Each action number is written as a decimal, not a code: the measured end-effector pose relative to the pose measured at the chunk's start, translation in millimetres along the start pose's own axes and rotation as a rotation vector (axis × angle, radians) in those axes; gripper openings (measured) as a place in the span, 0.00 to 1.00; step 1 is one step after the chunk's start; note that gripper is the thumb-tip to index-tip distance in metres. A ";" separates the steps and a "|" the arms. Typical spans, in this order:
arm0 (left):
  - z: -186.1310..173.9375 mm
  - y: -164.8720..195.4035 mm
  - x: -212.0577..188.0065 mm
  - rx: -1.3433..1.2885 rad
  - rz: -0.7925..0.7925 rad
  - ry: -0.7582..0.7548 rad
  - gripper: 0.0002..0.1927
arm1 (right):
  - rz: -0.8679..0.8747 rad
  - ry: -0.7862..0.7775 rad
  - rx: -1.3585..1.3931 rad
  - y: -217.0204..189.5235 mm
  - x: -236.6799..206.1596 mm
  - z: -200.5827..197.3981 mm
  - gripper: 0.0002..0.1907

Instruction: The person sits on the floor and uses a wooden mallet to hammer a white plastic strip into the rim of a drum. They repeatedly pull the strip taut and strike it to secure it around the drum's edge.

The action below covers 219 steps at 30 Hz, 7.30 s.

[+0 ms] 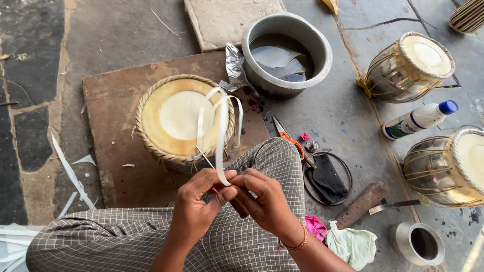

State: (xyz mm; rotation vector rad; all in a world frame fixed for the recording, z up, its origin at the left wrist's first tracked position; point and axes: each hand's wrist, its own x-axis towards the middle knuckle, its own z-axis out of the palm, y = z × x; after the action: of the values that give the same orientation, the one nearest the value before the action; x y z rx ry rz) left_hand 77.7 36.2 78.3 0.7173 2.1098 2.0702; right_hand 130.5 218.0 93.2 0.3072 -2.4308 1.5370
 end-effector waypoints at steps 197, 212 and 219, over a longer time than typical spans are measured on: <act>-70.3 -120.0 29.1 0.830 0.305 0.104 0.20 | 0.402 -0.960 -0.367 18.5 -41.0 -6.3 0.20; -66.7 -118.4 28.9 0.819 0.367 0.121 0.15 | 0.035 -0.179 0.399 11.1 20.7 -52.2 0.19; -64.5 -124.6 34.8 0.804 0.354 0.131 0.11 | -0.125 0.352 0.732 44.8 109.3 -29.8 0.25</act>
State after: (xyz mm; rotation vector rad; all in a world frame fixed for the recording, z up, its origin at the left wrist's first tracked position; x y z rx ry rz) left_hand -10.4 -4.9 -28.6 1.1185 3.1017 1.3377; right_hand 16.1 259.1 102.1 0.2758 -1.4937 2.1513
